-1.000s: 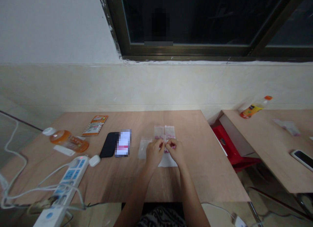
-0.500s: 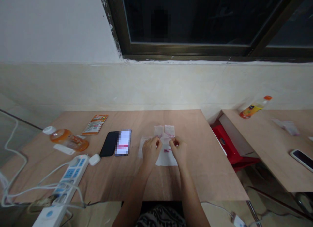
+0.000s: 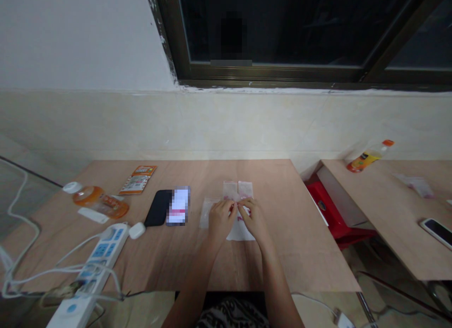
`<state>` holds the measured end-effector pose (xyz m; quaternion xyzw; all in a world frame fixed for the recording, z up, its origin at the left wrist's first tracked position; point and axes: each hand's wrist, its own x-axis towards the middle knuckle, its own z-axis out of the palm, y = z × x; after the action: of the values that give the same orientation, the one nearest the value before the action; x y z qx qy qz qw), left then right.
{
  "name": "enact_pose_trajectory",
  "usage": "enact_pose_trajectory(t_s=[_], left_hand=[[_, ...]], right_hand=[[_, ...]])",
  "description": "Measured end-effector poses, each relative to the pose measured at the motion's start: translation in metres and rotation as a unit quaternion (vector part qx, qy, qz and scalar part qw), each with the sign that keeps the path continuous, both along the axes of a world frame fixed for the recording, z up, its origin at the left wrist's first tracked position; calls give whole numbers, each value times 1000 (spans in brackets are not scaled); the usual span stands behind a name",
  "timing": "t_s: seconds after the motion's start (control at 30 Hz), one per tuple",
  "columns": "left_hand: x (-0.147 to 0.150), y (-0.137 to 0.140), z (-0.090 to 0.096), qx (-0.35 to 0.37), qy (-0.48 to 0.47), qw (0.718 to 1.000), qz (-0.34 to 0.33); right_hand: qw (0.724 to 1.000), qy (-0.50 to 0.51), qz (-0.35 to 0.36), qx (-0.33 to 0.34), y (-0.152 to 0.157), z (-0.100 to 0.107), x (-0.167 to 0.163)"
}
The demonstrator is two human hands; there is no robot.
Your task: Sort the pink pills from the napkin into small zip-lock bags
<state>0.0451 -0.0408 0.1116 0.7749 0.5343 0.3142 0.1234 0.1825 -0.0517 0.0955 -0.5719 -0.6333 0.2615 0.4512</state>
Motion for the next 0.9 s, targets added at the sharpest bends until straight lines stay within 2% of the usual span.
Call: enact_pose_trajectory(t_s=[0.23, 0.37, 0.5, 0.63, 0.7, 0.8, 0.9], left_hand=[[7, -7, 0, 2, -39, 998, -57], [5, -8, -11, -49, -160, 986, -17], [-5, -1, -28, -157, -302, 938, 66], [-14, 9, -38, -312, -375, 872, 32], [-17, 12, -38, -356, -405, 842, 13], [-19, 12, -34, -365, -430, 826, 3], [-22, 10, -26, -345, -431, 834, 4]], right_hand=[[999, 28, -11, -19, 1, 6, -7], [993, 98, -55, -23, 3, 3, -4], [976, 196, -76, -50, 6, -3, 3], [961, 257, -79, -63, 10, -6, 9], [956, 273, -80, -68, 11, -7, 11], [950, 288, -83, -81, 13, -11, 11], [942, 310, -85, -99, 13, -16, 12]])
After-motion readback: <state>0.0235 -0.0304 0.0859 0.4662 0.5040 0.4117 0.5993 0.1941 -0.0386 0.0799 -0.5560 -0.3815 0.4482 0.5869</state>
